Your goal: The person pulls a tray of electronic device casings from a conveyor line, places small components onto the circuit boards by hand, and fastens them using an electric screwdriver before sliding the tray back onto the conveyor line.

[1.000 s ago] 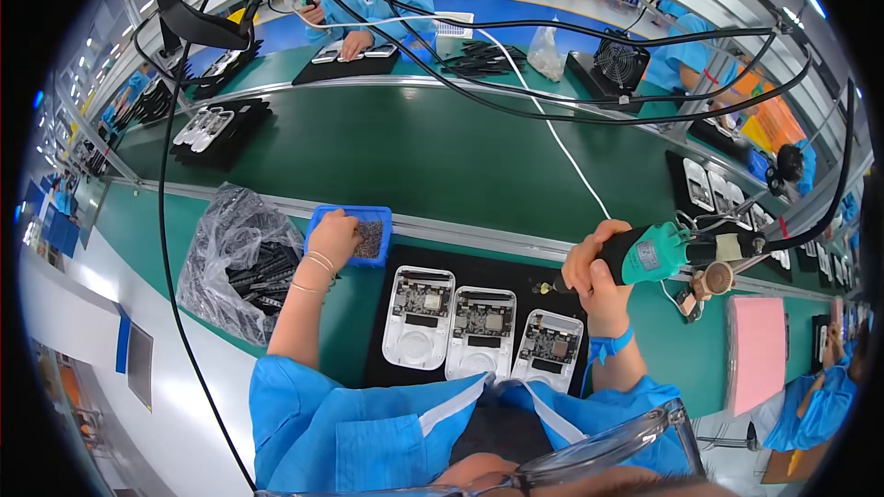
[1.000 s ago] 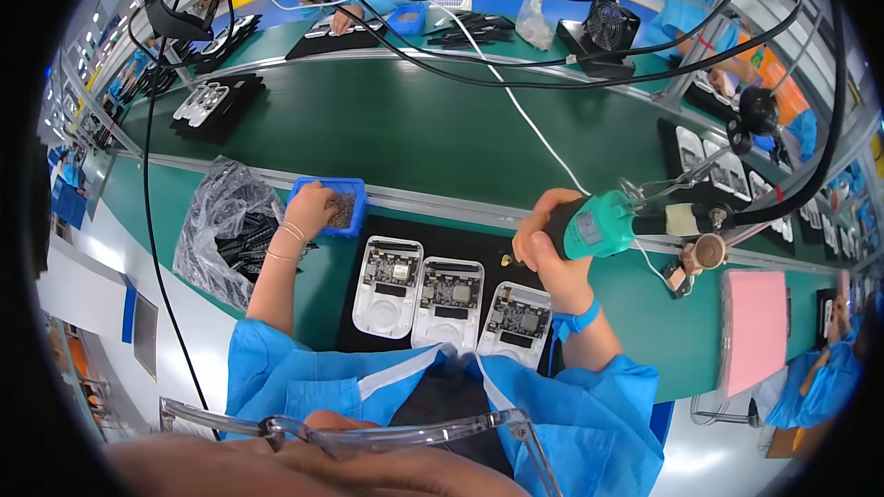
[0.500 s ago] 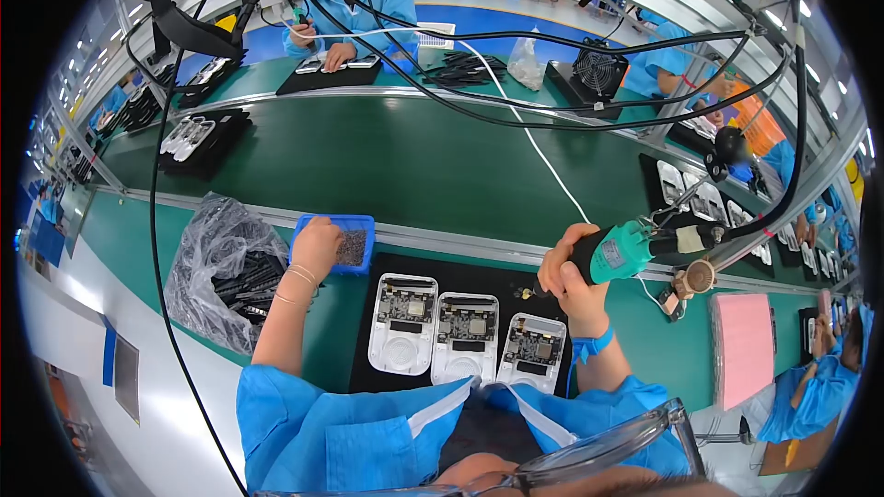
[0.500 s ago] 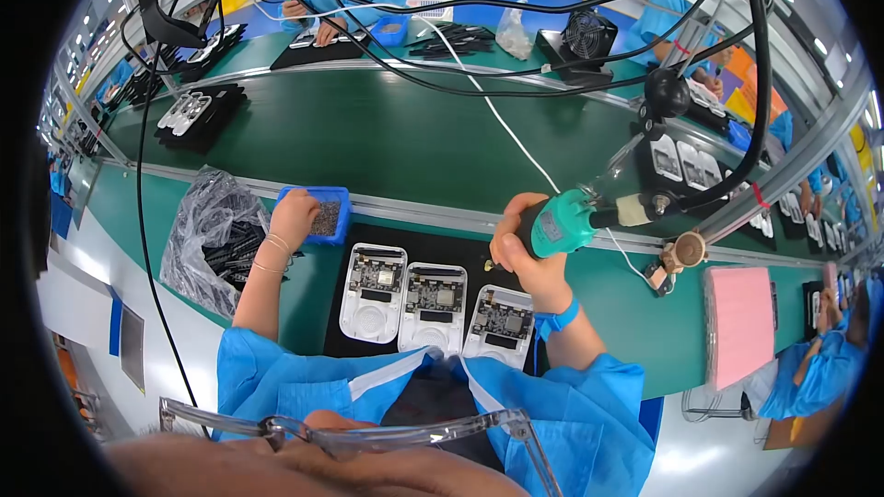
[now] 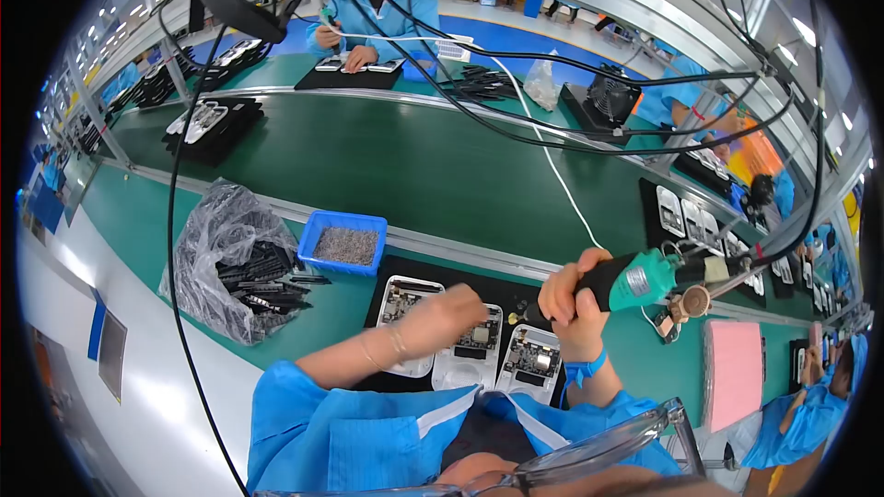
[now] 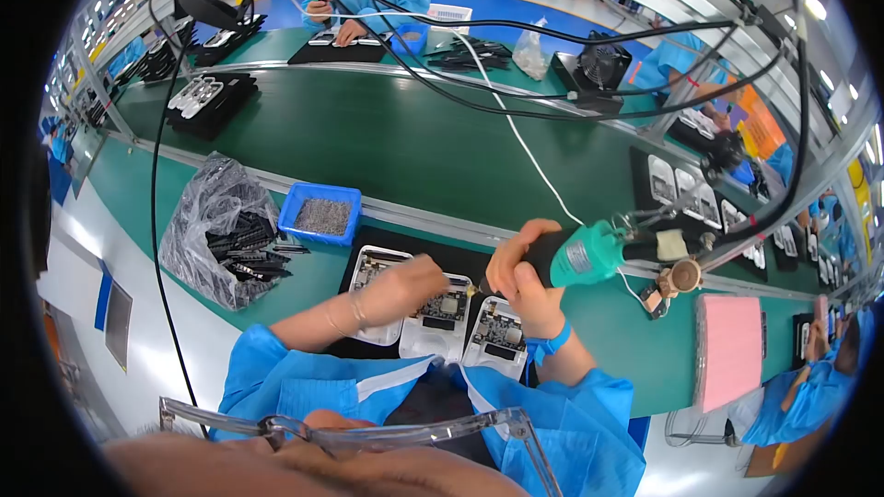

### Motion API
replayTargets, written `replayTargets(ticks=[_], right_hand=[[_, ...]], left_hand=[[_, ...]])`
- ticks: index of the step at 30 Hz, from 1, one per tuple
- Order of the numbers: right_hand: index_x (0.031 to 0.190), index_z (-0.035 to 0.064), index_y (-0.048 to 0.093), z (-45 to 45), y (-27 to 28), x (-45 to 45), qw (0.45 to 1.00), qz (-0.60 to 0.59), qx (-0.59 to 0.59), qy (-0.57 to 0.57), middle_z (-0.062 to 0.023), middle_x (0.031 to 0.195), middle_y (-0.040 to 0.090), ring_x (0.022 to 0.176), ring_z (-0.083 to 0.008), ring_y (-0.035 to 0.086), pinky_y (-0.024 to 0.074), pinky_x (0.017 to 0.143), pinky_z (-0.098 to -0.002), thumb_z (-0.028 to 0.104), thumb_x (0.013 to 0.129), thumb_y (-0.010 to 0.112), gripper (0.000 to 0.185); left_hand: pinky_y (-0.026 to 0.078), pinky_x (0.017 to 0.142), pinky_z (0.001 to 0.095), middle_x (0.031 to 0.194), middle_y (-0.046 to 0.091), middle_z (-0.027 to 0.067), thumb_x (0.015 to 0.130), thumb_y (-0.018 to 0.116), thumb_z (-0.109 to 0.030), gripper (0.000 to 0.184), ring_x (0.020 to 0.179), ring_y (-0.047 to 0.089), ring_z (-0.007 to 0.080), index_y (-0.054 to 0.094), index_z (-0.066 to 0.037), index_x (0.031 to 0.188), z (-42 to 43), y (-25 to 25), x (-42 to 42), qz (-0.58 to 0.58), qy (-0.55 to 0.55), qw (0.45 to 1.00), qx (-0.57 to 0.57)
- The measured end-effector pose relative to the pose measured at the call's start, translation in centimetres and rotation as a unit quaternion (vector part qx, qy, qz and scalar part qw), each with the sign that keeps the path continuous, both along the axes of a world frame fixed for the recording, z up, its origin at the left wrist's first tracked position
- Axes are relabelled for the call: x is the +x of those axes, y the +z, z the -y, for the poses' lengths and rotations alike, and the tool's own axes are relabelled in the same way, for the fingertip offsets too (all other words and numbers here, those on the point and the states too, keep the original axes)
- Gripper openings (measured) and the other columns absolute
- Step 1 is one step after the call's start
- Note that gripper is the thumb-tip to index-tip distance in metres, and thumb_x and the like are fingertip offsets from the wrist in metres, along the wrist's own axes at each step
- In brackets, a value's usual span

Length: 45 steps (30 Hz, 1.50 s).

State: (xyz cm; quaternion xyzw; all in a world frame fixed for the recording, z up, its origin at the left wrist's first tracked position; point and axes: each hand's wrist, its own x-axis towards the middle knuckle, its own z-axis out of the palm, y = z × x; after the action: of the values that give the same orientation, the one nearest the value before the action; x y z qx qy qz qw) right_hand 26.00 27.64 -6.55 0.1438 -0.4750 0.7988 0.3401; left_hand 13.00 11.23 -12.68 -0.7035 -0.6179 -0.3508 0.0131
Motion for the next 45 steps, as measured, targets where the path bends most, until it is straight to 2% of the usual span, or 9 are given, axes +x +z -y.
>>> replayTargets(ticks=[4, 18, 24, 27, 29, 30, 34, 37, 45], right_hand=[[0.103, 0.0099, 0.036, 1.6, 1.1, 1.2, 0.999, 0.037, 0.015, -0.032, 0.0003, 0.054, 0.039, 0.044, -0.0103, 0.038, 0.0344, 0.044, -0.027, 0.028, 0.084, 0.069, 0.042], [0.102, 0.0099, 0.037, 1.6, 0.1, 1.5, 0.999, 0.042, 0.027, -0.017, -0.0001, 0.054, 0.041, 0.045, -0.0109, 0.041, 0.0364, 0.044, -0.0267, 0.032, 0.081, 0.072, 0.047], [0.102, 0.0105, 0.038, 2.4, -0.5, 1.3, 0.998, 0.054, -0.007, 0.015, -0.0004, 0.054, 0.042, 0.045, -0.0114, 0.042, 0.0367, 0.045, -0.0271, 0.033, 0.08, 0.074, 0.048], [0.101, 0.0104, 0.038, 2.5, 0.3, 1.5, 0.996, 0.083, 0.029, -0.018, -0.0008, 0.054, 0.044, 0.046, -0.0119, 0.042, 0.0361, 0.045, -0.0269, 0.034, 0.08, 0.074, 0.049], [0.101, 0.0098, 0.038, 1.9, 0.4, 1.7, 0.994, 0.081, 0.044, -0.065, -0.0013, 0.055, 0.044, 0.046, -0.0122, 0.042, 0.0356, 0.046, -0.0269, 0.036, 0.079, 0.075, 0.05], [0.102, 0.0088, 0.039, 1.5, 0.2, 1.8, 0.995, 0.068, 0.039, -0.064, -0.0009, 0.054, 0.043, 0.046, -0.0119, 0.042, 0.0354, 0.045, -0.0267, 0.036, 0.079, 0.075, 0.05], [0.102, 0.0096, 0.037, 1.1, 0.3, 1.1, 0.996, 0.038, 0.034, -0.075, 0.0029, 0.055, 0.038, 0.041, -0.007, 0.036, 0.0305, 0.04, -0.0218, 0.037, 0.082, 0.071, 0.048], [0.102, 0.0083, 0.039, 0.5, 0.2, 1.2, 0.998, 0.04, 0.018, -0.056, 0.0006, 0.053, 0.041, 0.043, -0.01, 0.04, 0.0347, 0.043, -0.025, 0.033, 0.082, 0.073, 0.047], [0.102, 0.0105, 0.038, -0.6, 0.3, 1.8, 0.993, 0.052, 0.045, -0.1, 0.0025, 0.054, 0.039, 0.042, -0.0077, 0.037, 0.0308, 0.041, -0.0228, 0.035, 0.082, 0.071, 0.046]], left_hand=[[0.049, 0.062, 0.035, 0.08, 0.055, 0.0078, 0.074, 0.071, -0.008, 0.015, 0.075, 0.056, 0.025, 0.059, -0.001, 0.08, -1.4, -0.4, 2.6, 0.053, -0.003, 0.996, 0.071], [0.049, 0.064, 0.0357, 0.083, 0.054, 0.0102, 0.075, 0.069, -0.005, 0.015, 0.075, 0.057, 0.0269, 0.06, 0.001, 0.085, -0.7, -0.3, 2.1, 0.097, -0.058, 0.988, 0.108], [0.05, 0.066, 0.036, 0.086, 0.056, 0.0112, 0.073, 0.07, -0.008, 0.02, 0.078, 0.057, 0.0281, 0.059, 0.0, 0.087, 0.3, -0.1, 2.0, 0.025, -0.042, 0.995, 0.085], [0.051, 0.069, 0.0387, 0.089, 0.058, 0.0117, 0.072, 0.071, -0.01, 0.021, 0.082, 0.058, 0.0291, 0.06, -0.002, 0.087, 2.8, 1.1, 0.9, 0.054, 0.049, 0.995, 0.072], [0.05, 0.073, 0.0403, 0.085, 0.059, 0.01, 0.072, 0.068, -0.013, 0.02, 0.083, 0.059, 0.0301, 0.06, -0.004, 0.088, 7.1, 0.6, -3.4, -0.034, 0.178, 0.982, 0.059], [0.051, 0.071, 0.0407, 0.09, 0.061, 0.0125, 0.077, 0.064, -0.008, 0.016, 0.086, 0.06, 0.0322, 0.062, -0.004, 0.092, 10.1, 0.8, -4.9, -0.098, 0.294, 0.949, -0.054], [0.049, 0.078, 0.0409, 0.087, 0.06, 0.0145, 0.081, 0.059, -0.004, 0.007, 0.085, 0.058, 0.0329, 0.062, -0.001, 0.086, 20.6, -1.3, -11.1, -0.078, 0.514, 0.853, -0.042], [0.047, 0.084, 0.0383, 0.09, 0.061, 0.0106, 0.079, 0.061, -0.005, 0.011, 0.095, 0.056, 0.0297, 0.065, -0.003, 0.088, 23.6, -2.0, -12.1, -0.087, 0.517, 0.834, -0.172], [0.048, 0.082, 0.0369, 0.088, 0.061, 0.0096, 0.076, 0.064, -0.013, 0.009, 0.091, 0.056, 0.0278, 0.067, -0.006, 0.079, 23.7, -2.2, -13.3, -0.135, 0.482, 0.833, -0.237]])
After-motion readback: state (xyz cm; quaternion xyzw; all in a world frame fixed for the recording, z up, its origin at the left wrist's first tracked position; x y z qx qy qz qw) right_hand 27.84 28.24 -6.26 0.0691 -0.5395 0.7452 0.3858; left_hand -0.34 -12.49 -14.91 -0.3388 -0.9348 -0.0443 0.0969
